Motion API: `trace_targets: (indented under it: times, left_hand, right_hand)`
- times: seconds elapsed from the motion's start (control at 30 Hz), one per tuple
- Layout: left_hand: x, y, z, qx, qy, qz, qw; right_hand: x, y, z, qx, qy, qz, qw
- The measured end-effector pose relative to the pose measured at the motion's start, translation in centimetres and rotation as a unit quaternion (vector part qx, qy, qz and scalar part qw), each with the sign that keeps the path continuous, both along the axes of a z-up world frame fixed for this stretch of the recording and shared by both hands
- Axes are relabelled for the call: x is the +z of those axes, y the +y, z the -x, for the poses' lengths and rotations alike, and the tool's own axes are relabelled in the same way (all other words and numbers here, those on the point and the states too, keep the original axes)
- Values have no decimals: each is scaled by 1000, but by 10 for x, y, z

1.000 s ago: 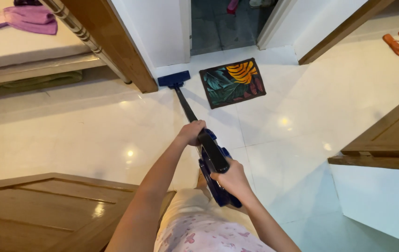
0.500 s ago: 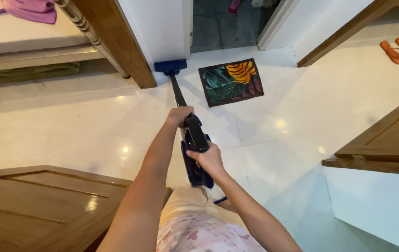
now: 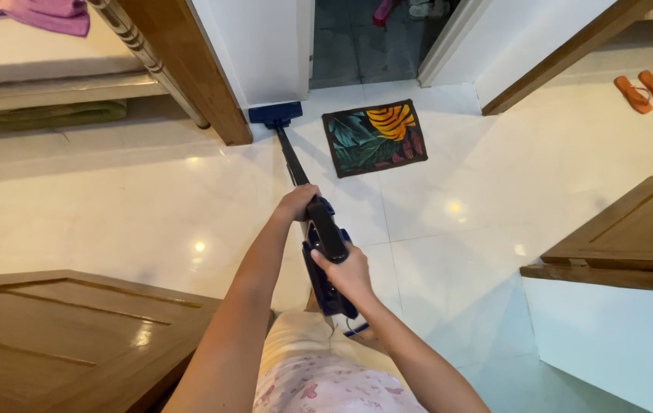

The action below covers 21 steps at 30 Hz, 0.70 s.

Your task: Vacuuming the floor around hallways and bedrooms using a stick vacuum.

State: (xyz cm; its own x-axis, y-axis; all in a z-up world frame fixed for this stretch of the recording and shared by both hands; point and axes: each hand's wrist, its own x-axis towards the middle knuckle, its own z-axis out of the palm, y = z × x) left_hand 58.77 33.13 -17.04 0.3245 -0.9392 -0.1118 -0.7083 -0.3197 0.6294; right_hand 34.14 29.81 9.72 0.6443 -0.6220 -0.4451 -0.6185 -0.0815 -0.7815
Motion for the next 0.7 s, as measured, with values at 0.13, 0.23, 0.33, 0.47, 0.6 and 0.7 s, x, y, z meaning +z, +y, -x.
trace_targets:
  times: [0.13, 0.23, 0.33, 0.47, 0.6, 0.7]
  left_hand:
    - [-7, 2, -1, 25, -11, -5, 1000]
    - [-12, -5, 15, -1, -33, 47, 998]
    - [-25, -24, 50, 81, 24, 69, 994]
    - [-16, -58, 115, 132, 186, 120, 966]
    - [20, -72, 184, 63, 223, 117, 966]
    - [49, -64, 225, 78, 300, 102, 945]
  right_hand:
    - [13, 1, -5, -16, 5, -13, 1000]
    - [15, -14, 11, -37, 50, -64, 996]
    - [24, -41, 38, -33, 48, -33, 998]
    - [97, -75, 79, 27, 112, 96, 989]
    - [172, -87, 119, 47, 251, 146, 956]
    - [188, -80, 149, 20, 254, 138, 957]
